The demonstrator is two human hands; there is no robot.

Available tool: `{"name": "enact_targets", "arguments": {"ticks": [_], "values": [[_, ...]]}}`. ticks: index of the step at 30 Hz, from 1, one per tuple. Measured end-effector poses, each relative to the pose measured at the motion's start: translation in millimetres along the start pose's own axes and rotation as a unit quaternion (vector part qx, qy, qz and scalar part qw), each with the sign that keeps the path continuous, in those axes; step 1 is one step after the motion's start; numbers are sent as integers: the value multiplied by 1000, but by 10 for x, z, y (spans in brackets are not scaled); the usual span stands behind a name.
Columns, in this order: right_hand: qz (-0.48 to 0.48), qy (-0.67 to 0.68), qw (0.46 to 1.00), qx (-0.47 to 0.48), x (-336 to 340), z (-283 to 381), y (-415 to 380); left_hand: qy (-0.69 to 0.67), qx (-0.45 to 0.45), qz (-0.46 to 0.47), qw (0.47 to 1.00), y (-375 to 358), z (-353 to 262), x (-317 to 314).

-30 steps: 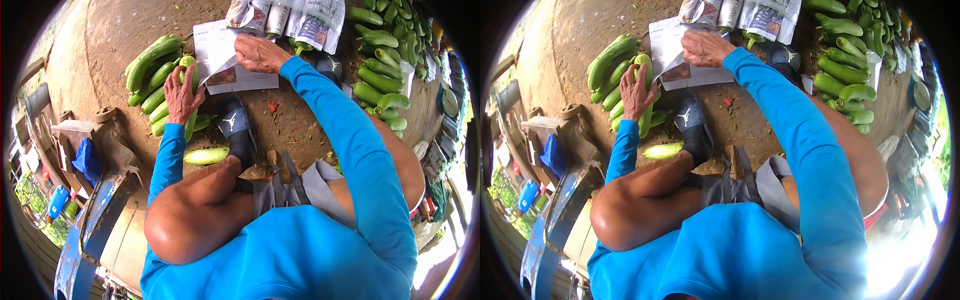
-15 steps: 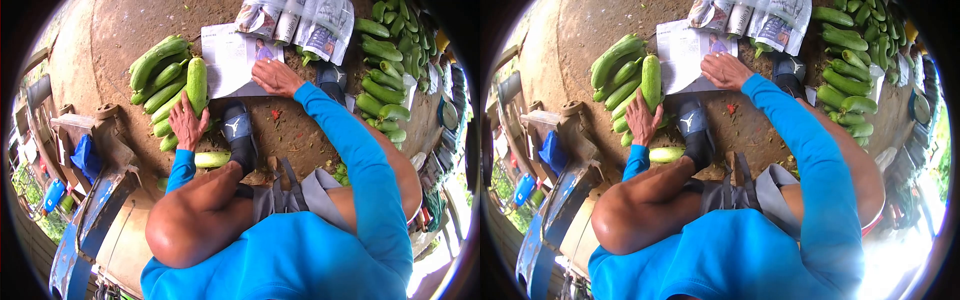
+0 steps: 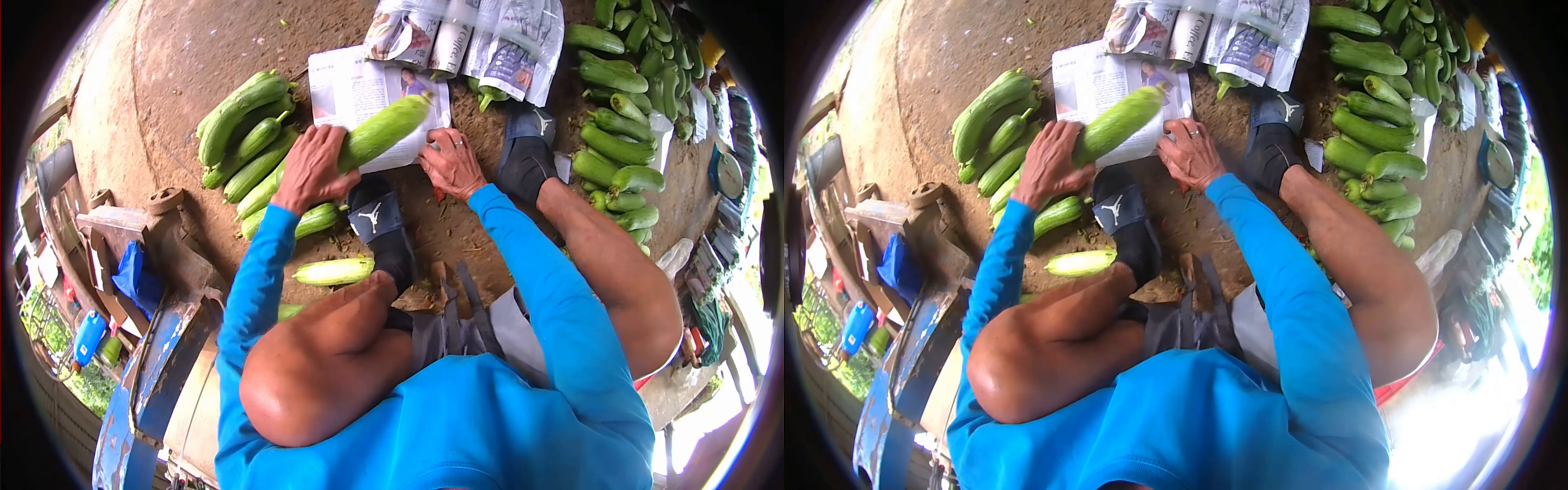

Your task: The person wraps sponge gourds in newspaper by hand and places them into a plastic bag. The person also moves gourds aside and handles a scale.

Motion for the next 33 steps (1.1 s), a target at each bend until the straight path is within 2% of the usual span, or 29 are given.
{"name": "enact_targets", "arguments": {"ticks": [2,4,7,8,15,19,21,23,27,29,31,33], "values": [[-9,1,1000,-6,53,13,-16,13,-34,9,999,315,-3,-41],[-30,-7,999,-9,88,12,-30,19,-66,86,994,572,-15,-224],[-8,-1,999,-37,30,-20,-46,29,-110,74,991,762,-93,-309],[-15,-6,999,-42,26,-27,-49,19,-100,117,988,798,-71,-400],[-53,-26,998,-34,51,-6,38,3,-99,115,989,700,-25,-591],[-39,-33,998,-28,92,-42,180,4,-87,73,994,584,-52,-486],[-24,-24,999,-22,176,-89,286,-1,-58,-59,997,415,-119,-200],[-28,-11,999,-15,263,-111,396,-17,-49,-120,991,198,-186,-162],[-25,-13,1000,9,296,-295,691,1,-51,-122,991,-10,-447,-322],[-1,18,999,-32,228,-454,832,-9,-20,-119,993,38,-418,-420],[11,35,999,-13,273,-477,961,2,44,-144,989,174,-297,-440],[33,83,992,-91,240,-644,1060,17,67,-147,987,301,-218,-458]]}}
Point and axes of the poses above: each hand's wrist, its own y-axis towards the middle knuckle, its own x-axis out of the back of the hand, z = x × y, the point moved 8 cm from there along y, towards the middle knuckle, and after that the axes turned 13 degrees about z, right-handed, at the moved point
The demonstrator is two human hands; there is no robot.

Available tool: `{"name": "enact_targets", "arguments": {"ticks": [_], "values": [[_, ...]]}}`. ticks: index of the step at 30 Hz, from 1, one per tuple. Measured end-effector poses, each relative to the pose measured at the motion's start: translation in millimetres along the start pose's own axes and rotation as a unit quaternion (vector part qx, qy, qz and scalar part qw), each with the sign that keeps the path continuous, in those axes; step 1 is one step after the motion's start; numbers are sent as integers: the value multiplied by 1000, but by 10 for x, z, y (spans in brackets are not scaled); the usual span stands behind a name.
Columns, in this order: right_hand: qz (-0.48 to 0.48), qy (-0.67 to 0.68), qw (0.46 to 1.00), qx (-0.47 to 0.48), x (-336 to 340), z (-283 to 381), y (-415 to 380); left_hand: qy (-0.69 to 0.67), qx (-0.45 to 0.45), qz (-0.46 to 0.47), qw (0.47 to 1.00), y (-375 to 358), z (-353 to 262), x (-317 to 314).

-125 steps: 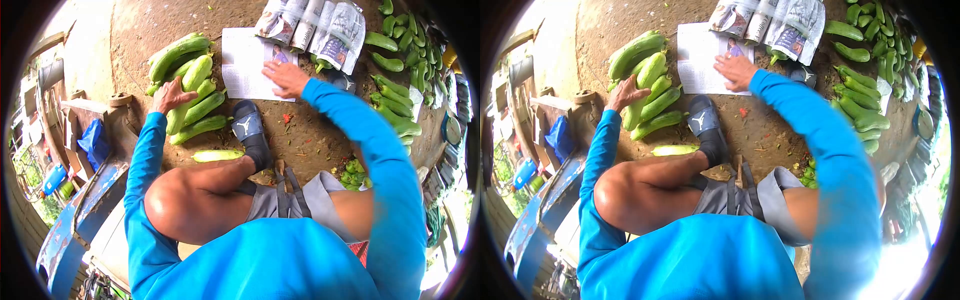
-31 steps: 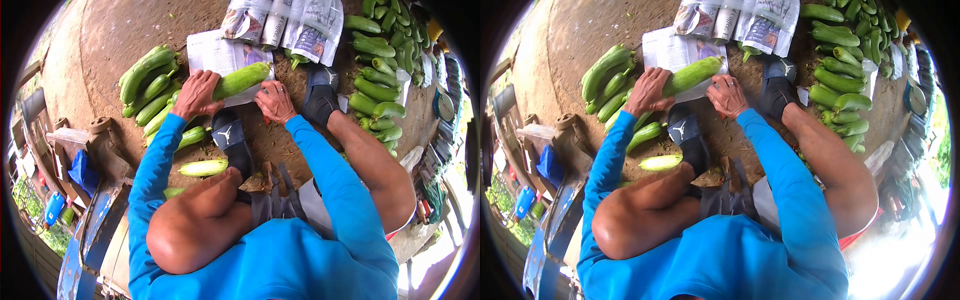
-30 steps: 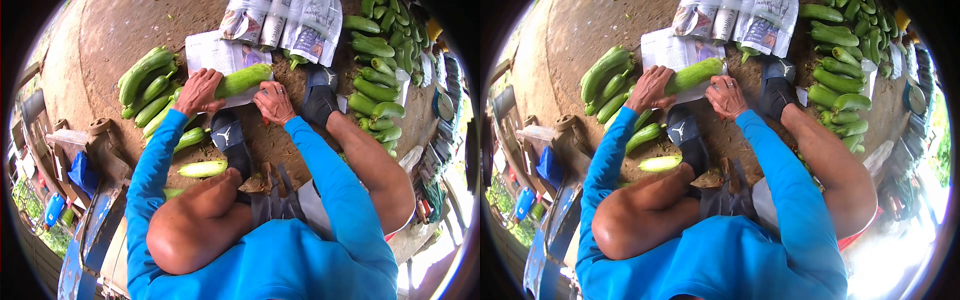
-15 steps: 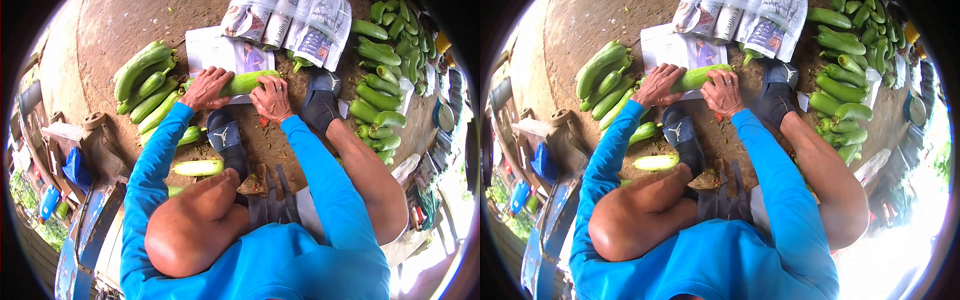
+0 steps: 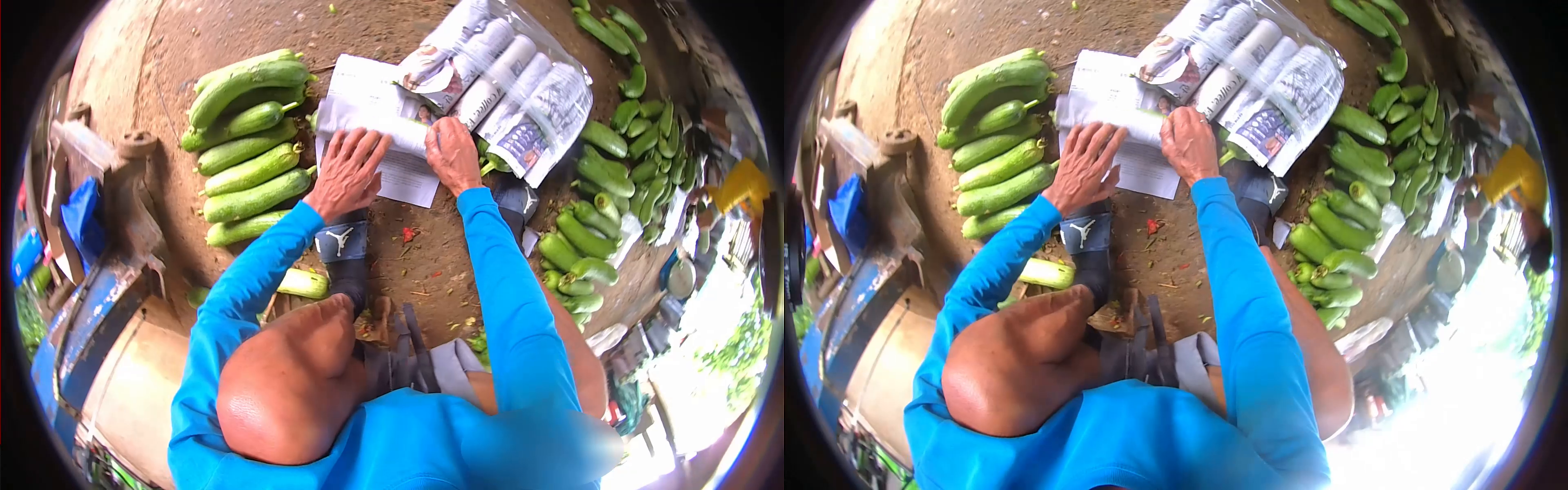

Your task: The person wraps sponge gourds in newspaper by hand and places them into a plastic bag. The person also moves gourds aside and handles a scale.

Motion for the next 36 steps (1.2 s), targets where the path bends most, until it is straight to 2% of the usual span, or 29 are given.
{"name": "enact_targets", "arguments": {"ticks": [2,4,8,12,14,16,18,19,22,24,25,26,28,30,32,33,35,36], "values": [[-9,12,1000,7,38,30,94,2,4,-21,1000,131,38,39],[2,-4,999,-44,27,4,117,-4,19,-19,1000,225,119,17],[3,18,999,-50,50,6,97,65,-17,-18,998,440,260,-91],[-21,23,998,-48,14,19,108,73,-51,-28,996,544,369,-134],[-23,20,999,-38,7,58,66,55,-68,51,995,583,348,-176],[-7,-11,999,-42,-35,96,-50,67,-76,37,994,493,285,-151],[18,4,999,-51,-94,130,-157,44,-64,76,994,389,255,-210],[23,4,998,-53,-152,126,-217,39,-66,48,996,304,206,-188],[42,15,998,-55,-230,164,-370,9,-58,90,994,148,142,-254],[157,87,970,-165,-432,14,-473,2,-68,122,990,111,94,-288],[213,65,960,-171,-526,-25,-515,-3,-81,153,985,113,69,-327],[213,64,960,-171,-561,-57,-566,-3,-81,152,985,133,62,-318],[23,15,999,-27,-255,198,-558,-55,-54,197,977,221,133,-393],[17,-16,998,-63,-156,287,-628,-75,-53,190,978,315,207,-434],[-13,-76,997,-33,-94,601,-680,-89,-87,98,987,409,222,-402],[16,-65,998,-16,-181,672,-702,-80,-103,64,989,424,242,-401],[56,-29,998,-22,-419,660,-755,-83,-90,123,985,513,262,-461],[44,-73,996,-31,-439,659,-762,-75,-76,163,981,543,260,-462]]}}
Point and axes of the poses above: each hand's wrist, its own y-axis towards the middle knuckle, its own x-axis out of the back of the hand, z = x × y, the point moved 8 cm from there along y, towards the middle knuckle, and after that the axes turned 13 degrees about z, right-handed, at the moved point
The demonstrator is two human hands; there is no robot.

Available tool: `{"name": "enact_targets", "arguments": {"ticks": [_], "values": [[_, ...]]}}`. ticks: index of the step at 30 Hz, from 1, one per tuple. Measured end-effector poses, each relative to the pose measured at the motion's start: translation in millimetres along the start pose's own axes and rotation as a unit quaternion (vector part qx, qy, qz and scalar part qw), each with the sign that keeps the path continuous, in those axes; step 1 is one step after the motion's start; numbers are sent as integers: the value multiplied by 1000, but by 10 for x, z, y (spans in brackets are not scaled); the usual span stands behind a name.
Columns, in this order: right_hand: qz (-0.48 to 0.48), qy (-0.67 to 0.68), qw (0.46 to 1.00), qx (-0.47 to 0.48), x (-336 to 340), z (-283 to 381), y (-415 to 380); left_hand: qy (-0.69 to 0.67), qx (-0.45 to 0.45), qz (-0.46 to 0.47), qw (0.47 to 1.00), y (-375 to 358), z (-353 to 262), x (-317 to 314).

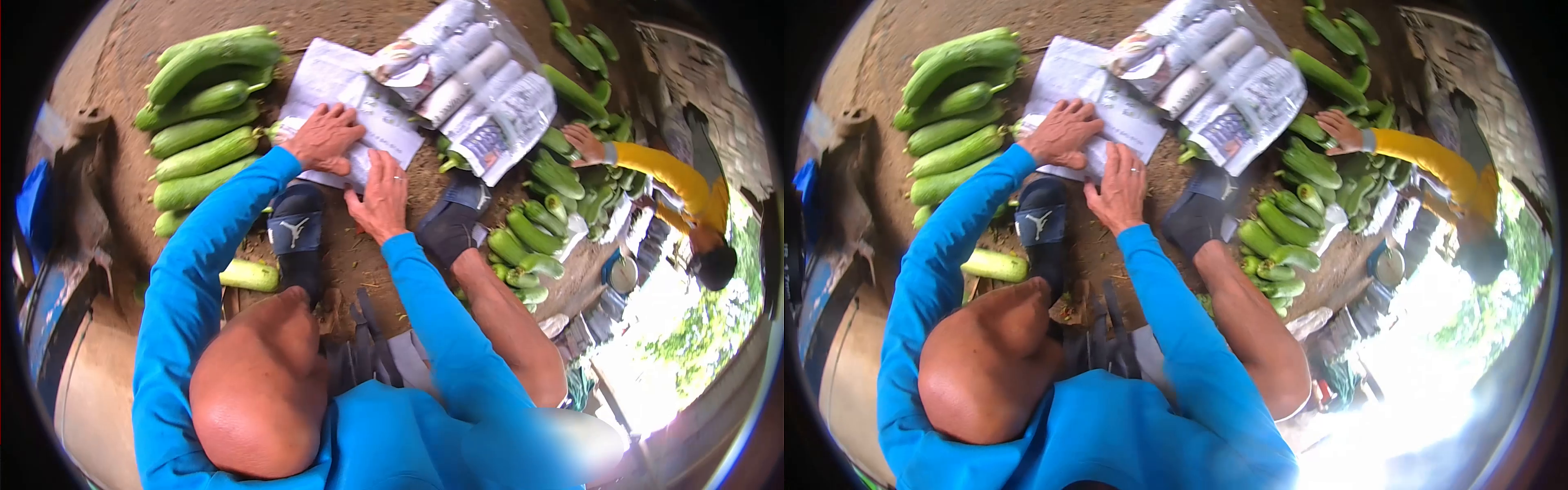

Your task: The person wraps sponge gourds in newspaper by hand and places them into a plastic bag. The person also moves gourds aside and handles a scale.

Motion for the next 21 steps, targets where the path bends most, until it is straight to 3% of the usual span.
{"name": "enact_targets", "arguments": {"ticks": [3,5,6,8,10,13,16,18,20,21], "values": [[-12,-45,999,-18,-62,-179,113,-9,-2,28,1000,61,4,45],[91,-21,993,-67,-127,-279,241,-7,18,83,996,72,14,40],[90,-21,993,-69,-119,-326,285,-6,16,83,996,21,-34,81],[106,-48,992,-44,-142,-385,388,84,-26,-91,992,-189,-259,390],[64,-58,996,-16,-73,-407,483,54,-15,-75,996,-279,-352,389],[126,-23,991,-25,-119,-445,551,53,-6,-181,982,-410,-362,294],[151,-58,987,-12,-97,-437,627,64,8,-229,971,-248,-253,281],[150,-56,987,0,-64,-428,627,80,14,-234,969,-117,-235,303],[97,-61,993,-7,55,-384,602,92,68,-150,982,72,-120,258],[94,-110,989,-11,74,-333,567,111,59,-196,973,113,-96,284]]}}
Point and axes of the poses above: each hand's wrist, its own y-axis towards the middle knuckle, its own x-axis out of the back of the hand, z = x × y, the point moved 8 cm from there along y, towards the middle knuckle, and after that the axes turned 13 degrees about z, right-handed, at the moved point
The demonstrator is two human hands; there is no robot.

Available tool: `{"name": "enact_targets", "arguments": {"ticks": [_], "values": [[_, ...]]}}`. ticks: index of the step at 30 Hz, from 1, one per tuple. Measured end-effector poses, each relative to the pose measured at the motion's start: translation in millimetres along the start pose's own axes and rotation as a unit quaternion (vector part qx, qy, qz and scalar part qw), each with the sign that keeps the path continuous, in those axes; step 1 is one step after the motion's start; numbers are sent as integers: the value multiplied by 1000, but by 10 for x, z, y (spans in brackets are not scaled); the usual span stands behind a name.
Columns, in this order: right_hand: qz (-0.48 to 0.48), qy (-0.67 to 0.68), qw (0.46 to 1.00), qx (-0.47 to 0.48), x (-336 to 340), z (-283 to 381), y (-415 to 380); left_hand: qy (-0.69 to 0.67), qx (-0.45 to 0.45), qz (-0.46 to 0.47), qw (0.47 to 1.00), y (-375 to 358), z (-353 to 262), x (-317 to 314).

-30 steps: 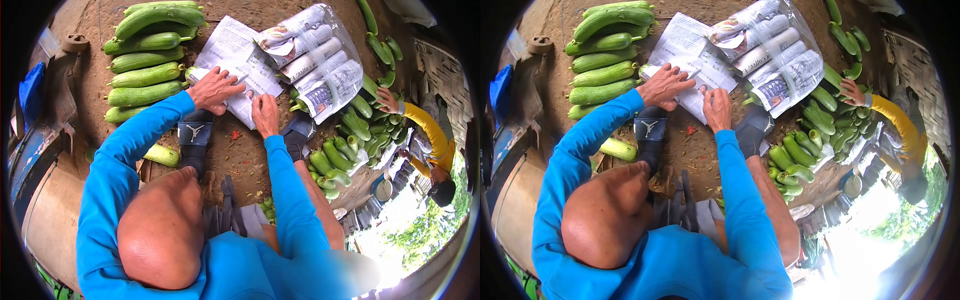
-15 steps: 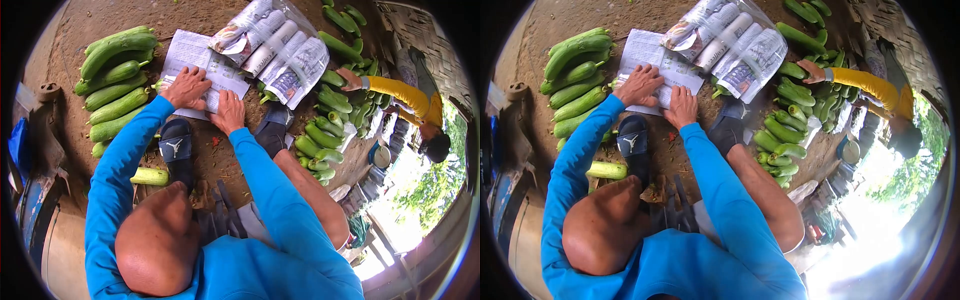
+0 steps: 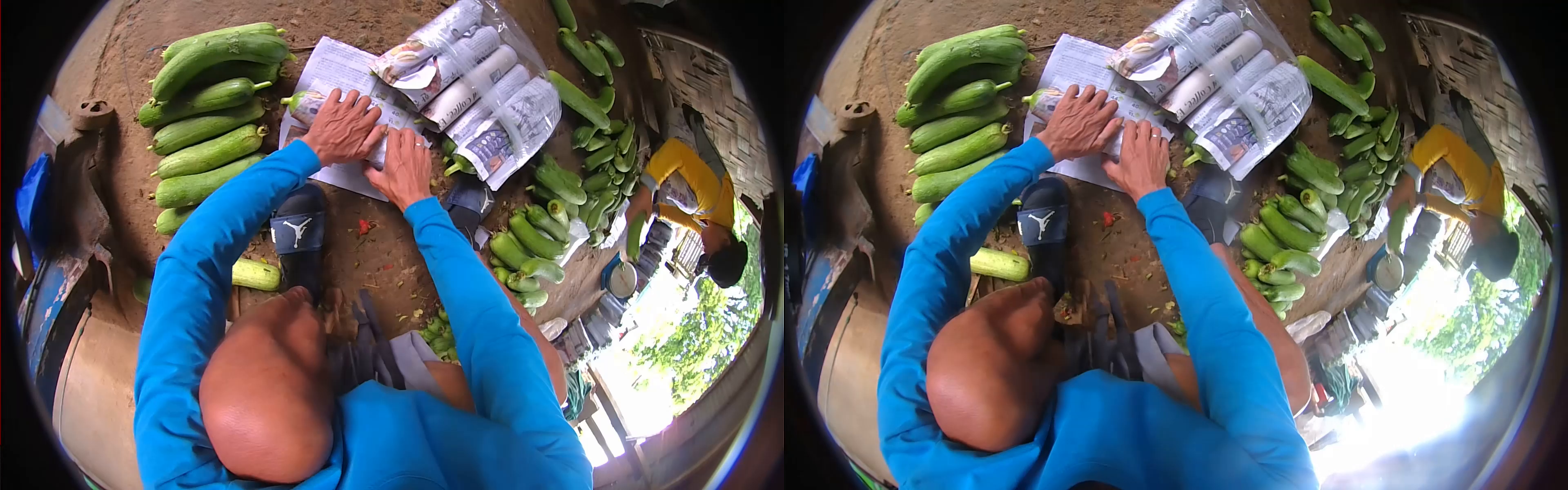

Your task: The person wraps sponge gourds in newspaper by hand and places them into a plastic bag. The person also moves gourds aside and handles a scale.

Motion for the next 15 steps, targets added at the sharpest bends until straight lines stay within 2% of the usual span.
{"name": "enact_targets", "arguments": {"ticks": [1,3,4,5,7,8,9,11,12,13,15], "values": [[0,0,1000,2,15,58,-45,1,2,0,1000,65,38,-18],[-126,-65,990,11,178,180,-164,10,14,2,1000,179,72,-10],[-138,-72,988,8,152,145,-135,-10,31,62,998,233,101,-71],[-138,-72,988,9,134,104,-73,-10,32,62,998,267,108,-36],[-19,-70,994,-78,-76,-157,118,-49,-100,-67,992,254,-59,238],[-58,-49,996,-47,-24,-166,125,-101,-107,-43,988,232,-79,269],[-58,-49,996,-48,4,-186,159,-101,-108,-42,988,162,-119,346],[6,-26,998,-60,-12,-242,256,-120,-96,-56,987,-45,-115,473],[13,2,998,-59,-17,-258,283,-100,-78,-7,992,-154,-96,418],[12,2,998,-54,-28,-270,309,-97,-74,-9,992,-282,-75,431],[127,178,974,-49,-215,-366,370,-55,-55,38,996,-487,-35,367]]}}
Point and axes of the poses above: each hand's wrist, its own y-axis towards the middle knuckle, its own x-axis out of the back of the hand, z = x × y, the point moved 8 cm from there along y, towards the middle knuckle, and after that the axes turned 13 degrees about z, right-handed, at the moved point
